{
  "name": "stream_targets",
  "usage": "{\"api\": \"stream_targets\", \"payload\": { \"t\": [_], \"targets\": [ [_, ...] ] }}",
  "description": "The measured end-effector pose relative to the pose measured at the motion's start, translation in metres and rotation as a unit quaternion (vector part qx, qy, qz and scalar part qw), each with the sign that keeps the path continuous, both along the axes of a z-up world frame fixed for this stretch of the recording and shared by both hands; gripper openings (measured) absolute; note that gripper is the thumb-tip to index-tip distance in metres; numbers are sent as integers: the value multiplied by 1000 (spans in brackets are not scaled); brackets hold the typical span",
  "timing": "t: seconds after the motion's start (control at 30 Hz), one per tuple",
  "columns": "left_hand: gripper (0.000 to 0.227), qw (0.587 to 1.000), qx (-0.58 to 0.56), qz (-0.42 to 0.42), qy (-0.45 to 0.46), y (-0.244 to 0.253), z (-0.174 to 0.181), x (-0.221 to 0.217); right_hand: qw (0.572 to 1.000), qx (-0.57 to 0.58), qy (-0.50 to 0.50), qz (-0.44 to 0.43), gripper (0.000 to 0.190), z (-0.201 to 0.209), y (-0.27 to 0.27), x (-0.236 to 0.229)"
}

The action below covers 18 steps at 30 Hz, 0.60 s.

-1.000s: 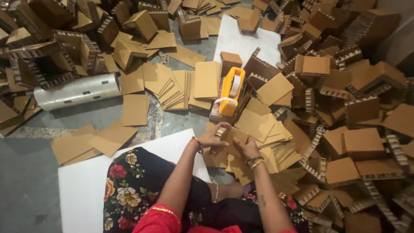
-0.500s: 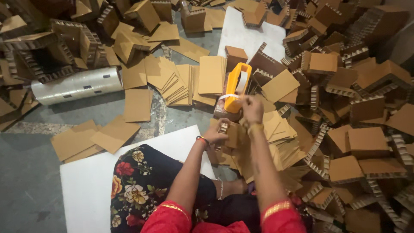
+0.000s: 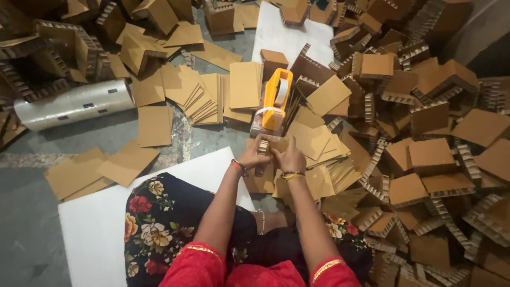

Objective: The person sits on the floor and assembles small cardboard boxes by folding the flaps and securing them with clear tape from a yellow dispenser. They repeatedly pick up flat cardboard pieces, fold them into box shapes, apply tape, and place the finished boxes into a growing pile.

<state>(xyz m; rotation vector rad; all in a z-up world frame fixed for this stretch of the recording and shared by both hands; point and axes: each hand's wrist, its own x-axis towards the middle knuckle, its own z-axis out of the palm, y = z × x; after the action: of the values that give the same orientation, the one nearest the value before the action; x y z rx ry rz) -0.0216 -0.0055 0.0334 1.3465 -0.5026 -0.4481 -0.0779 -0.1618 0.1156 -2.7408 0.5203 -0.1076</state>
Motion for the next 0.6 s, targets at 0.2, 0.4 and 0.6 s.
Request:
{"api": "stream_targets", "payload": {
  "t": [0.2,0.4,0.6],
  "targets": [
    [67,1000,-13,2,5,0,0,-1,991,-88,71,64,65,10,-2,8],
    [73,991,38,40,-119,0,-13,2,991,56,121,0,43,21,-43,91],
    [73,976,83,45,-198,-2,12,8,950,275,128,79,27,-85,-95,140]
  ]
}}
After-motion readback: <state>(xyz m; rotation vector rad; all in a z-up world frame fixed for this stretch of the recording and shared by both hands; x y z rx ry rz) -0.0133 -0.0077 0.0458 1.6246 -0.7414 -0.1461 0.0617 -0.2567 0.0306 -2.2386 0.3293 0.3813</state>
